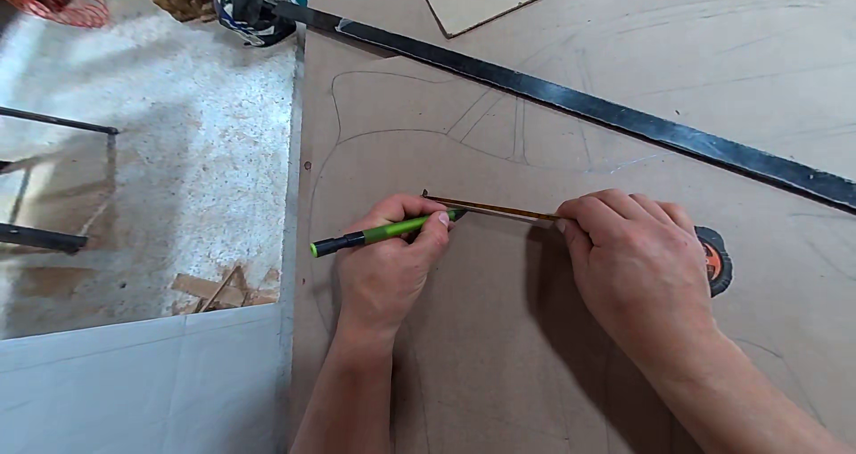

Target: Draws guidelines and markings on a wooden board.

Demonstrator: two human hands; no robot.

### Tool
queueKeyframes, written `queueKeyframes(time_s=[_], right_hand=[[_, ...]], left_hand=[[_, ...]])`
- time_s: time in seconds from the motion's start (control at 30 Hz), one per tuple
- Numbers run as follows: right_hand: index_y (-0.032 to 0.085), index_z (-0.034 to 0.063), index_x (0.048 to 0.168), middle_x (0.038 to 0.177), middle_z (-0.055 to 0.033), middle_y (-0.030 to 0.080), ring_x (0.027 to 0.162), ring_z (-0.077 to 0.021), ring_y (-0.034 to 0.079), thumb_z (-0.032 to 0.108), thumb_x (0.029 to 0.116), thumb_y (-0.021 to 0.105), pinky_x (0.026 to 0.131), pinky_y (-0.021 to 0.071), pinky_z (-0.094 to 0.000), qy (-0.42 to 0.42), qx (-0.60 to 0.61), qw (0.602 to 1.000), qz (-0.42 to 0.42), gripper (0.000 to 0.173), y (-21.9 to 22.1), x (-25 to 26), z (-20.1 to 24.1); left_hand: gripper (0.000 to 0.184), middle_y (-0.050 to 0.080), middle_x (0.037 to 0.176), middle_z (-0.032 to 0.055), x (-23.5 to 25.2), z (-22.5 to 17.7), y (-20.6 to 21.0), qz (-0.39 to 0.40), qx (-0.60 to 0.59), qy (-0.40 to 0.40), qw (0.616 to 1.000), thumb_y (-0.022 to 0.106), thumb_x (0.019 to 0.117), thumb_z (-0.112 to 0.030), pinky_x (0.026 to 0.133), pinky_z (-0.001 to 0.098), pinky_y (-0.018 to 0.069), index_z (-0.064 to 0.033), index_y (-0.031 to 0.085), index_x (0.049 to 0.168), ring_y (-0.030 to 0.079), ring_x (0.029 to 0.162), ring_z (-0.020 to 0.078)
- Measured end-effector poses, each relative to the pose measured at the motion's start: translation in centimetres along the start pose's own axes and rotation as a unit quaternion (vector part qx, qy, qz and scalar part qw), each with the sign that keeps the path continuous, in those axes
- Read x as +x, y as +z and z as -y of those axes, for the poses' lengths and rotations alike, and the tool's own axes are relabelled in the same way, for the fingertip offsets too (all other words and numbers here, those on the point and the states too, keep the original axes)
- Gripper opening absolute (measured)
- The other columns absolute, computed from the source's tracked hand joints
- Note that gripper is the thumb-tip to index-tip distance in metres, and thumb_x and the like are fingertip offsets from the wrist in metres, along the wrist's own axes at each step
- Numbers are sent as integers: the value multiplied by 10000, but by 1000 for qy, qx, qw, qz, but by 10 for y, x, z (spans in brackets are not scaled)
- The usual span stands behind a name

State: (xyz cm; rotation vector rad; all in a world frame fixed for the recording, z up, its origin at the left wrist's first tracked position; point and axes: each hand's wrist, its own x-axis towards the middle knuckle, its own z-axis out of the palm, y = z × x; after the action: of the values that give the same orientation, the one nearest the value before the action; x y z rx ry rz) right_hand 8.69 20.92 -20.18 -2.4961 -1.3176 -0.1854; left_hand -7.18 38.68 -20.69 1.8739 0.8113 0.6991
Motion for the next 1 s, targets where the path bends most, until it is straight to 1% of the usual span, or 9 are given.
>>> queueKeyframes(time_s=[0.07, 0.17, 0.27, 0.33, 0.4, 0.5, 0.73, 0.83, 1.0], right_hand=[[725, 160, 1013, 1011, -18, 717, 945, -232, 670, 231, 1046, 564, 869, 489, -463, 1, -2, 1000, 1, 179, 0, 0, 0], [726, 155, 1003, 1008, -18, 721, 955, -232, 673, 224, 1042, 571, 873, 493, -458, 1, 0, 1000, -2, 173, 0, 0, 0], [728, 158, 1006, 1010, -16, 723, 967, -228, 675, 228, 1044, 567, 880, 495, -451, 1, 1, 1000, -4, 180, 1, -1, 0], [726, 158, 1004, 1004, -15, 719, 959, -227, 671, 225, 1044, 565, 873, 491, -449, 1, 2, 1000, -3, 178, 1, 0, 0], [726, 160, 999, 998, -12, 717, 949, -221, 670, 224, 1043, 570, 870, 490, -448, 2, 1, 1000, -3, 174, 1, 0, 0], [726, 164, 1013, 1010, -11, 718, 946, -220, 669, 226, 1045, 567, 866, 489, -449, 2, 1, 1000, 0, 174, 1, 0, 0], [726, 160, 1018, 1009, -18, 717, 946, -229, 671, 222, 1047, 564, 862, 487, -460, 3, 1, 1000, 2, 176, 0, 0, 0], [726, 156, 1021, 1012, -20, 719, 947, -234, 671, 228, 1052, 557, 861, 487, -462, 1, 0, 1000, 1, 186, 0, 0, 0], [724, 158, 1021, 1010, -23, 716, 943, -231, 670, 235, 1052, 559, 865, 488, -464, 2, 2, 1000, -1, 185, 0, 0, 0]], left_hand=[[67, 753, 846, -7, -3, -4, -1, 15, 11, -2, 1000, 724, 947, -168, 600, 263, 616, -149, 747, 1007, 721, 693, 126], [83, 763, 859, -21, -4, -5, 3, 14, 25, 5, 1000, 734, 950, -179, 584, 245, 609, -159, 752, 1029, 723, 693, 108], [97, 771, 881, -10, -3, -5, 5, 13, 21, 6, 1000, 734, 952, -167, 609, 260, 627, -148, 754, 1045, 738, 718, 122], [104, 766, 874, -13, -3, -5, 5, 18, 23, 9, 1000, 736, 952, -161, 599, 253, 618, -150, 757, 1054, 728, 705, 116], [103, 761, 863, -16, -2, -4, 5, 19, 23, 12, 999, 738, 950, -158, 588, 245, 608, -149, 758, 1050, 717, 691, 109], [99, 765, 856, -16, -1, -1, 7, 10, 13, 18, 1000, 745, 925, -146, 615, 253, 627, -132, 759, 1021, 730, 714, 104], [88, 770, 874, -16, -1, -1, 8, 15, 8, 16, 1000, 743, 933, -145, 628, 250, 629, -131, 756, 1019, 739, 747, 103], [83, 765, 852, -15, -1, -1, 8, 14, 8, 19, 1000, 746, 928, -147, 597, 241, 612, -131, 759, 1009, 727, 719, 98], [68, 761, 846, -30, -1, -1, 8, 14, 16, 15, 1000, 740, 933, -155, 593, 232, 608, -141, 759, 998, 721, 715, 84]])
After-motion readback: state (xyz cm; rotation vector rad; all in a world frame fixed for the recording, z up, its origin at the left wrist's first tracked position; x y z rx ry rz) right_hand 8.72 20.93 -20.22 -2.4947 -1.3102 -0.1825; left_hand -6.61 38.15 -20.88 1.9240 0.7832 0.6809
